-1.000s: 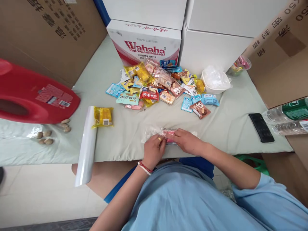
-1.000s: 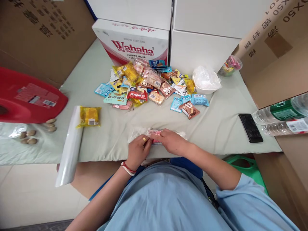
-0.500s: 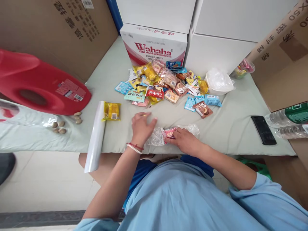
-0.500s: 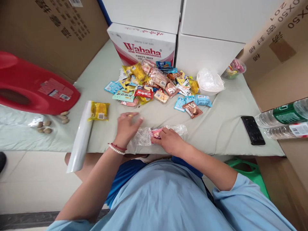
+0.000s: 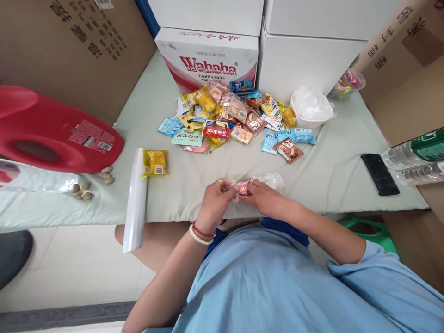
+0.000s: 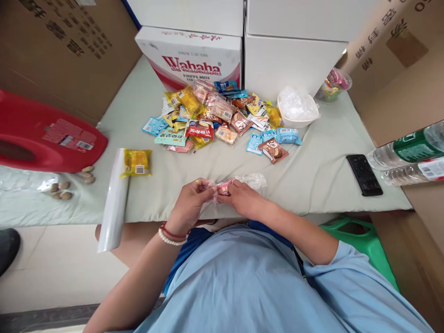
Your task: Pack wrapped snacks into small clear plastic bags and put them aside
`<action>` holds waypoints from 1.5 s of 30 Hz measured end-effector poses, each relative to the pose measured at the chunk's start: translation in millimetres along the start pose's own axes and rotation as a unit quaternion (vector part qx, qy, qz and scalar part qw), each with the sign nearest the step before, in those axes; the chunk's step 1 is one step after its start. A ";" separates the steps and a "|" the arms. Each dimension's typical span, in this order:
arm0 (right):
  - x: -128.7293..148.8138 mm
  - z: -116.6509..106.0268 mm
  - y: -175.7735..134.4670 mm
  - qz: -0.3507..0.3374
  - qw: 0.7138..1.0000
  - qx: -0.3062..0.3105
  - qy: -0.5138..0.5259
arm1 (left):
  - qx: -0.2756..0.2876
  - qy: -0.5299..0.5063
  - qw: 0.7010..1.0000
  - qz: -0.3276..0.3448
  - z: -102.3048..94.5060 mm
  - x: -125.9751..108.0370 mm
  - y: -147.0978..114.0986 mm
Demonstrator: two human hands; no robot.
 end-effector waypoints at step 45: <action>-26.1 -2.7 20.9 0.158 0.884 -0.325 0.297 | -0.247 0.321 0.899 0.165 18.8 21.8 16.1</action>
Point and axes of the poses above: each hand's wrist, its own y-axis towards the middle knuckle, its own z-axis out of the palm, x = y × z, the point moved 4 cm from there along y, towards the middle knuckle, and after that the axes turned 13 degrees about -z, right-handed, at the moved point
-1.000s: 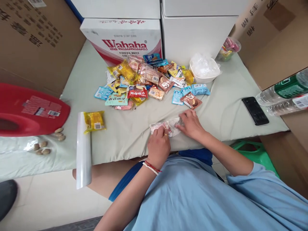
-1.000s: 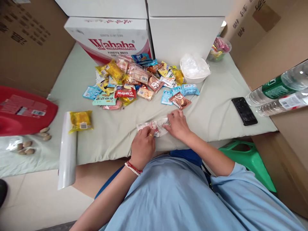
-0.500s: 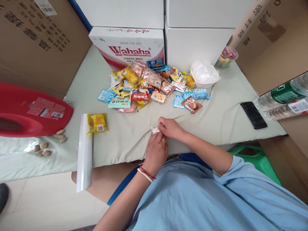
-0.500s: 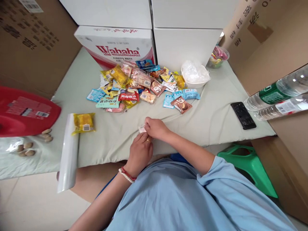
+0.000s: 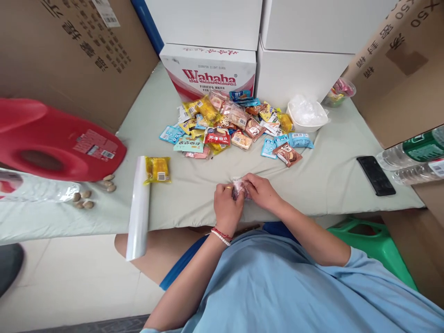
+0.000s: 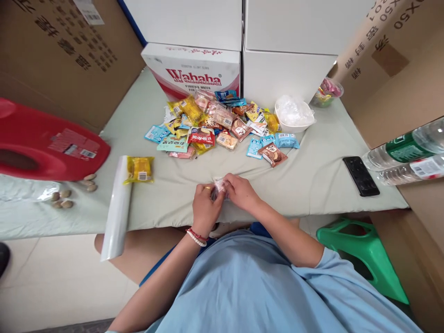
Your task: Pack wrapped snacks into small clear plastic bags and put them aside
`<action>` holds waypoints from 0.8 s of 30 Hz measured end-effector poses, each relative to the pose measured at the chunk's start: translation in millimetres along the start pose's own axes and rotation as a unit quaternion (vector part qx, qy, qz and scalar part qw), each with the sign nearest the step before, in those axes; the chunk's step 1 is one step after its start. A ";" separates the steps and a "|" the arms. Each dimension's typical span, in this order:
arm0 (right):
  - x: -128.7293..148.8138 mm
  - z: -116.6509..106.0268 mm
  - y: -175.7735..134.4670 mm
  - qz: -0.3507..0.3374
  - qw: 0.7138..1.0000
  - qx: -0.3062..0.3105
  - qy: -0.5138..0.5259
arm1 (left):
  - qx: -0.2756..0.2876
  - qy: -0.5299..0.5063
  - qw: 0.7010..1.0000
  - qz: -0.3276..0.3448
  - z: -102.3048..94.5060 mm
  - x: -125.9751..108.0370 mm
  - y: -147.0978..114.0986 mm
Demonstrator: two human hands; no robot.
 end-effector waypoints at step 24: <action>-33.0 -25.3 -19.9 0.107 0.991 -0.052 0.056 | 0.116 -0.092 0.909 0.389 -11.4 -21.0 -30.4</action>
Point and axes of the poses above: each hand's wrist, its own y-axis towards the middle knuckle, its own z-axis out of the palm, x = y × z, the point moved 4 cm from there along y, towards the middle knuckle, and after that the axes turned 13 degrees about -z, right-handed, at the moved point
